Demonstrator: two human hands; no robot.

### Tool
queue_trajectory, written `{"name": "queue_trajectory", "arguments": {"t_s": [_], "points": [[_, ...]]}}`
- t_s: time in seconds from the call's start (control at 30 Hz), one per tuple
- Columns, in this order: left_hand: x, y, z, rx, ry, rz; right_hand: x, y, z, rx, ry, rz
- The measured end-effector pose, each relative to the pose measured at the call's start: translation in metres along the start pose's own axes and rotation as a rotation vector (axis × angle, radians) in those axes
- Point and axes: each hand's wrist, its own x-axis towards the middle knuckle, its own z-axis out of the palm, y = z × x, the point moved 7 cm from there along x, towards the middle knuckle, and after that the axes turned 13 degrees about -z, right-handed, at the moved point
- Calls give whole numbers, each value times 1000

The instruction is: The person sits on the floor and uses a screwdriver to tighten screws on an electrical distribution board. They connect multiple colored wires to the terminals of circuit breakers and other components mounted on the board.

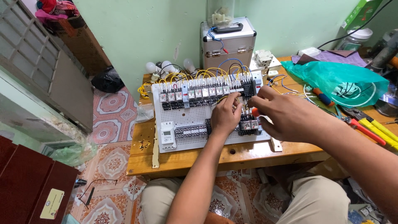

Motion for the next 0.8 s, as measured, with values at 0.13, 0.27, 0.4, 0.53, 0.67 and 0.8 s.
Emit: {"name": "queue_trajectory", "arguments": {"t_s": [0.13, 0.27, 0.4, 0.53, 0.67, 0.8], "points": [[0, -1, 4, 16, -17, 18, -1, 0, 5, -59, -34, 12], [0, 2, 2, 35, -34, 15, -1, 1, 0, -34, -63, 80], [0, 2, 3, 51, -45, 7, -1, -2, -1, 40, -74, 48], [1, 0, 5, 63, -52, -4, -2, 3, 5, 44, -48, 70], [0, 1, 5, 74, -56, 0, -2, 2, 2, 68, -44, 47], [-1, 1, 6, 88, -58, -4, -5, 7, 8, 42, -65, 63]]}}
